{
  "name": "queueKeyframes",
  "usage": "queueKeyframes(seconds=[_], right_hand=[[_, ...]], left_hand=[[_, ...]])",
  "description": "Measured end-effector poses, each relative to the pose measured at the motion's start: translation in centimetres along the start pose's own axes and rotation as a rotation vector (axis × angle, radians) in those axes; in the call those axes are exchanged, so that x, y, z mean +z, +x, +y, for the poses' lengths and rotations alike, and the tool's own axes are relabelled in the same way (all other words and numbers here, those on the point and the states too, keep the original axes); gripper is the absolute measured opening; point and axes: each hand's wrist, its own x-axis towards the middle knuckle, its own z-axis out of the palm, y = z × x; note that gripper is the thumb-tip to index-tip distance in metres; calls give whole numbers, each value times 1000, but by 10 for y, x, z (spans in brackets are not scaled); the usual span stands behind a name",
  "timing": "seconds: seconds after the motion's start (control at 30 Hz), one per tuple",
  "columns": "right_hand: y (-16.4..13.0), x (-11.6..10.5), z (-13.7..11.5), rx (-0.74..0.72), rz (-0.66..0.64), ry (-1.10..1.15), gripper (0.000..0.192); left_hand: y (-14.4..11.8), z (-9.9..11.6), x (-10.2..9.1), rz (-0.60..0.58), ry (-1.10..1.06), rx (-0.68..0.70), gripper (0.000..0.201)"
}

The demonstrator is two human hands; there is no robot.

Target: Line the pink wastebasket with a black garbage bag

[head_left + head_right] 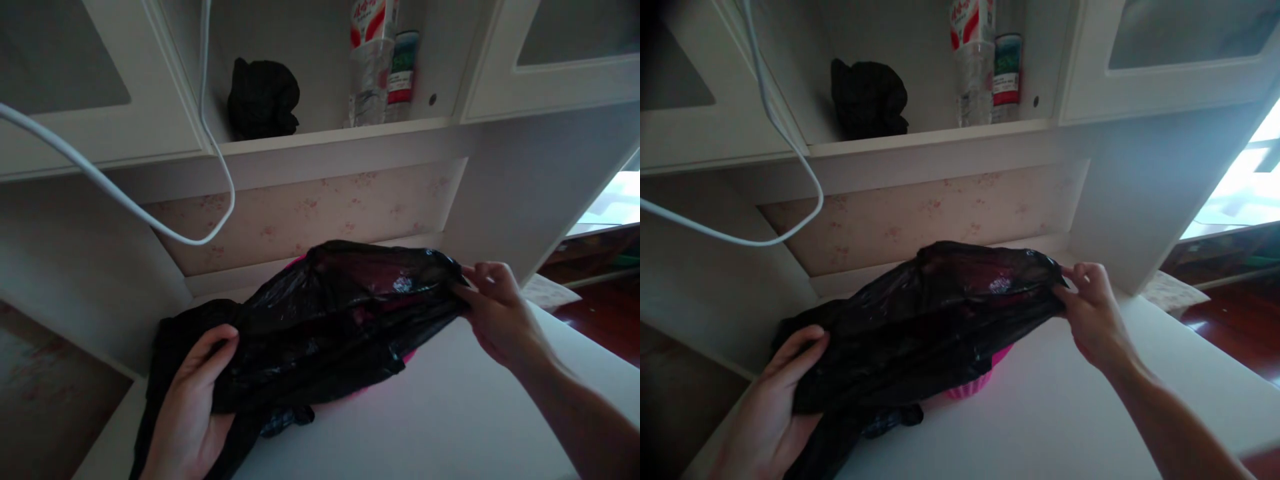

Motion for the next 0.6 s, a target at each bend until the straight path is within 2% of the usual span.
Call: queueKeyframes(seconds=[0.07, 0.13, 0.17, 0.27, 0.37, 0.5, 0.6], right_hand=[[-11, -6, 9, 31, 61, -50, 30], [-20, -8, 15, 96, 40, -136, 31], [-25, -9, 18, 155, 25, -150, 32], [-36, -13, 26, 317, -31, -52, 64], [-48, -24, 41, 278, -191, 11, 80], [-57, -35, 72, 188, -352, -25, 87], [-54, -27, 95, 117, -323, -205, 94]], left_hand=[[-2, -12, -13, 55, 126, 50, 27], [-5, -26, -23, 25, 316, 174, 21], [-7, -33, -27, -6, 399, 239, 24], [-12, -50, -39, -110, 582, 381, 61], [-13, -62, -49, -175, 745, 460, 102], [-1, -80, -51, -160, 829, 454, 119], [16, -98, -39, -87, 845, 451, 121]])
